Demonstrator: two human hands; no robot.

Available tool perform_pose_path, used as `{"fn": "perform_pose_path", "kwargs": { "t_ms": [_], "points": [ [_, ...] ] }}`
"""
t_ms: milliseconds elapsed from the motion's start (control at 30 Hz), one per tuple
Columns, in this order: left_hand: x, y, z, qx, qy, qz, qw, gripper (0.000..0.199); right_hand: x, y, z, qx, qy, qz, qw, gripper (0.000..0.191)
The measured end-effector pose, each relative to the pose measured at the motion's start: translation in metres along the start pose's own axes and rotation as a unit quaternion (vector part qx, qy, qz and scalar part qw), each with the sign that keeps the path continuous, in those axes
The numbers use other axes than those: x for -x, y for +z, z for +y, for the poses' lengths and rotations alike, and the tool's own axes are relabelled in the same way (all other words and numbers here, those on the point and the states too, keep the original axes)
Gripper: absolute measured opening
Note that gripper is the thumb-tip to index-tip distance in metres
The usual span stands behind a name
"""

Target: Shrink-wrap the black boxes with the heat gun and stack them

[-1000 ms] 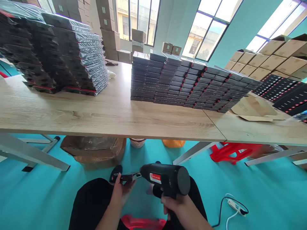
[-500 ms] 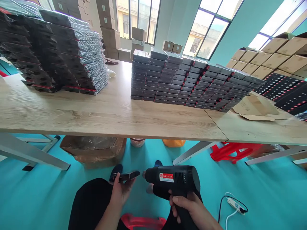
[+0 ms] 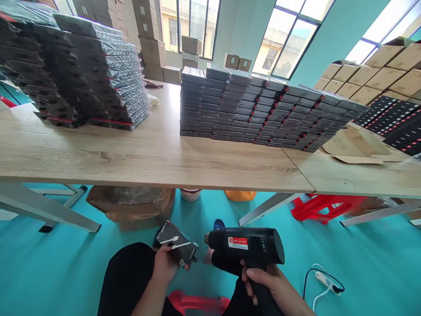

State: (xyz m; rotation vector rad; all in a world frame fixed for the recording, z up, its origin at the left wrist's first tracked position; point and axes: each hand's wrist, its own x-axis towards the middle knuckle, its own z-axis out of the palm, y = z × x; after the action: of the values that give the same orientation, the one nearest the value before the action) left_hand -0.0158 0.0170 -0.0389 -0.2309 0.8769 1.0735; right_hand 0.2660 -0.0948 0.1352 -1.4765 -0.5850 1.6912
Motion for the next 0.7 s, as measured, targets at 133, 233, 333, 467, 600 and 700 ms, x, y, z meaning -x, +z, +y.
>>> {"fn": "perform_pose_path", "kwargs": {
  "t_ms": [133,233,333,467,600,700],
  "points": [
    [0.000,0.004,-0.002,-0.020,0.027,0.058,0.998,0.041,0.015,-0.003,0.001,0.001,0.048,-0.008,0.999,0.050],
    [0.000,0.007,-0.004,-0.057,0.013,0.067,0.996,0.032,0.022,0.000,0.000,0.016,0.064,-0.033,0.997,0.049],
    [0.003,0.009,-0.006,-0.095,0.008,0.072,0.993,0.019,0.021,0.002,-0.001,0.040,0.077,-0.045,0.995,0.053],
    [0.010,0.013,-0.007,-0.091,-0.002,0.061,0.994,0.014,0.015,0.003,0.009,0.057,0.104,-0.060,0.991,0.060],
    [0.011,0.015,-0.009,-0.103,0.015,0.034,0.994,0.011,0.012,0.005,0.026,0.069,0.082,-0.047,0.993,0.057],
    [0.010,0.013,-0.012,-0.114,0.018,0.028,0.993,0.012,0.010,0.008,0.032,0.064,0.059,-0.047,0.995,0.061]
  ]
}}
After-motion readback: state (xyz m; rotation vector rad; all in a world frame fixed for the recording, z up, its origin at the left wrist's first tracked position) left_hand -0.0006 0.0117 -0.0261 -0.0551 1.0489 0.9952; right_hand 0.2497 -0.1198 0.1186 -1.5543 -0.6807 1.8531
